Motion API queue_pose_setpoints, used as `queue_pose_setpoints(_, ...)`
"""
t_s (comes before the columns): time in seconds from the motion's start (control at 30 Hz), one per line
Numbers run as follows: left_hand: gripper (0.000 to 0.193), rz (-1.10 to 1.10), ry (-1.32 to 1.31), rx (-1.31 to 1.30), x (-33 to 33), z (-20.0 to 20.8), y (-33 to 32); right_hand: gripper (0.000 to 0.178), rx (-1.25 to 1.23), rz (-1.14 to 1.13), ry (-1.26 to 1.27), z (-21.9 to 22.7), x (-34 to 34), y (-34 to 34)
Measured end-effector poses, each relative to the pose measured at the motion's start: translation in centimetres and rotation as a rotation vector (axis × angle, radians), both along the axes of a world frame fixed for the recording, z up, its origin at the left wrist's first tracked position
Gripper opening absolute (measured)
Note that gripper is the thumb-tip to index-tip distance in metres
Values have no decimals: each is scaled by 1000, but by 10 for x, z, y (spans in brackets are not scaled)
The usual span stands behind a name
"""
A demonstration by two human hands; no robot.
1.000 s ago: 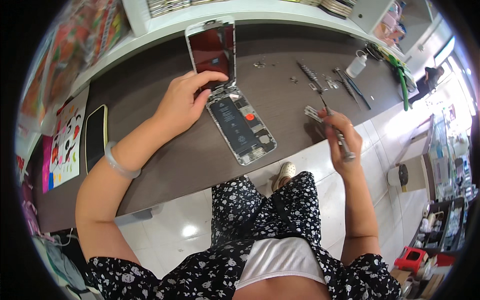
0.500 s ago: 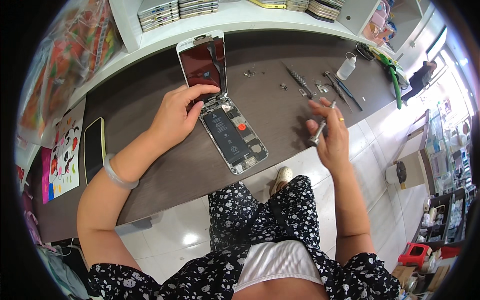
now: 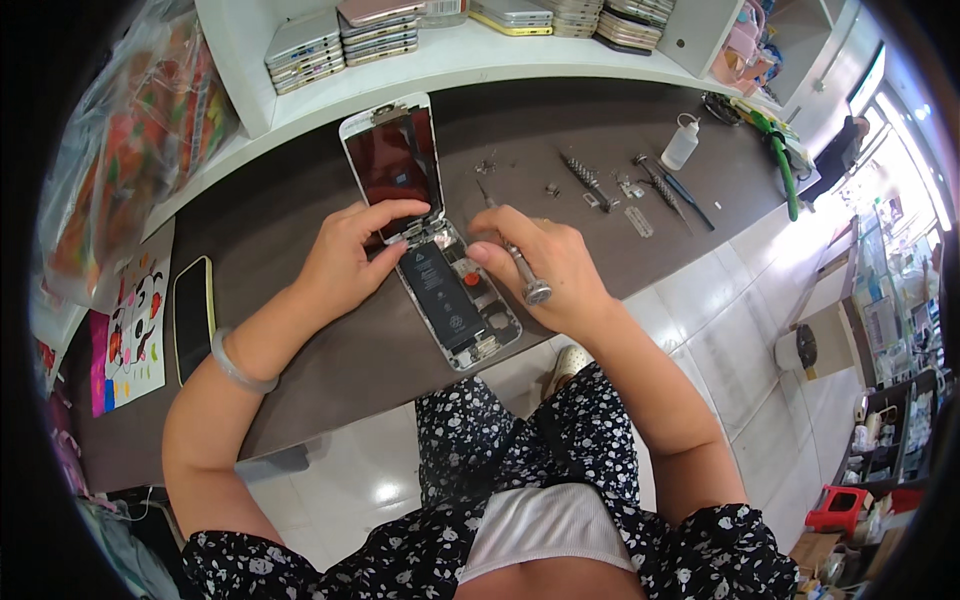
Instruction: The person disassembles a white smartphone using a screwdriver and tweezers, removes the back cover to expose internal components, and consults a handwritten notebook. The person then reassembles the phone and closes it.
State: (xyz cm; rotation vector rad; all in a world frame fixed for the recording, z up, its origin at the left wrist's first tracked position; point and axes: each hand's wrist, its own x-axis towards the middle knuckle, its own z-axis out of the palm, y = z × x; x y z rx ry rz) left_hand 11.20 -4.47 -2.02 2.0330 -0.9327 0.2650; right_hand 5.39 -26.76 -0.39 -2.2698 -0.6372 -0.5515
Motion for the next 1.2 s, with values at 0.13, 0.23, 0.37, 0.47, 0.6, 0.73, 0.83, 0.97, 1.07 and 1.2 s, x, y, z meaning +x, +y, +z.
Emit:
queue_pose_setpoints(0.13, 39, 5, 10, 41, 3, 5, -1, 30, 247, -11, -98, -7, 12, -4)
queue_pose_setpoints(0.23, 39, -11, 27, 7, 3, 1, -3, 24, 792, 71, 427, 3, 24, -12)
queue_pose_setpoints(0.37, 40, -1, 10, 9, 5, -1, -3, 18, 1517, 64, 738, 24, 67, -31)
queue_pose_setpoints(0.47, 39, -37, -16, -28, 10, -5, -4, 24, 1553, -82, 825, 35, 107, -45)
queue_pose_setpoints(0.6, 39, -25, 47, 82, 6, 2, 0, 27, 1362, -291, 840, 34, 128, -50)
queue_pose_setpoints(0.73, 41, -48, -1, 69, 2, 4, -1, 28, 1320, -358, 884, 36, 130, -52)
queue_pose_setpoints(0.83, 42, -37, -13, 84, 2, 6, -2, 28, 1275, -340, 928, 39, 132, -53)
queue_pose_setpoints(0.97, 42, -48, 14, 42, 6, 0, -1, 28, 1275, -347, 960, 41, 135, -54)
queue_pose_setpoints(1.07, 43, -45, 45, 63, 3, 2, -2, 29, 1279, -338, 994, 39, 132, -55)
queue_pose_setpoints(1.2, 44, -51, 54, 38, 3, 3, -2, 32, 1162, -150, 977, 29, 106, -35)
